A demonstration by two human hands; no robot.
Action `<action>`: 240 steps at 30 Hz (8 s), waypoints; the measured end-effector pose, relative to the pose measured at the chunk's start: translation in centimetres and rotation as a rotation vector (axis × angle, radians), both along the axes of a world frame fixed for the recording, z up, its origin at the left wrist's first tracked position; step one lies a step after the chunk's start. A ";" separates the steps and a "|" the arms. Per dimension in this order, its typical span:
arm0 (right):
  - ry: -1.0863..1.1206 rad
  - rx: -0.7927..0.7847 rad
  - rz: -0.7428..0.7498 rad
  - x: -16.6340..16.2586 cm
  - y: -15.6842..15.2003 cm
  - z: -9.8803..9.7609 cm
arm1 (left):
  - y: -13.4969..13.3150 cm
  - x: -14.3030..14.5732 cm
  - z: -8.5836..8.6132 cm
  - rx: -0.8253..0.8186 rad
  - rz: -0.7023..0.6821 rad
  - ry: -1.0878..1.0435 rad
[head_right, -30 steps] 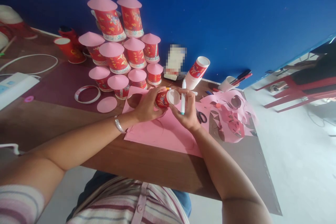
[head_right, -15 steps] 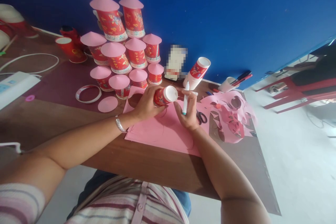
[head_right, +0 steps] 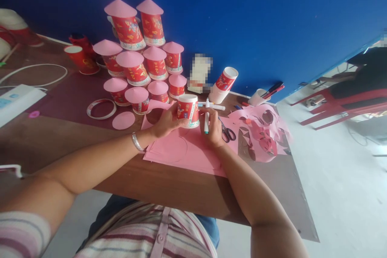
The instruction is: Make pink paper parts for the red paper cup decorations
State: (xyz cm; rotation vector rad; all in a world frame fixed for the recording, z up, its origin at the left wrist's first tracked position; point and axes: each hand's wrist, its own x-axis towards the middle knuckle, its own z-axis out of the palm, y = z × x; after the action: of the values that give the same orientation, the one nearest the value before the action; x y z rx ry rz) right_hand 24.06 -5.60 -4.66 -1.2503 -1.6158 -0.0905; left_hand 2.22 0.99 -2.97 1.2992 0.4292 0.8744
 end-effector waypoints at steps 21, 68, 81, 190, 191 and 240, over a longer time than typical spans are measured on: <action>-0.014 -0.148 0.033 -0.2 -0.1 0.1 | 0.4 -0.1 0.7 -0.007 0.008 0.005; 0.066 -0.204 0.023 0.2 -0.2 0.6 | -0.5 0.6 0.8 0.010 0.034 0.070; 0.102 -0.056 0.042 0.2 -0.9 2.0 | -0.2 0.4 0.7 0.006 0.190 0.162; -0.464 0.256 0.172 -3.0 -2.6 5.5 | -0.1 0.4 0.2 -0.093 0.058 0.208; -0.465 0.261 0.171 -3.0 -2.6 5.5 | -0.1 0.4 0.3 -0.096 0.054 0.209; -0.483 0.254 0.140 -3.1 -2.8 5.4 | 0.3 0.4 -0.1 -0.035 0.082 0.236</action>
State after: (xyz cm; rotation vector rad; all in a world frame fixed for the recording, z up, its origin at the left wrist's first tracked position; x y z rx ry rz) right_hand 20.98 -8.38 0.75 -0.9583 -2.0244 -0.5272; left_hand 2.60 1.27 -3.11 1.3660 0.6845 0.7804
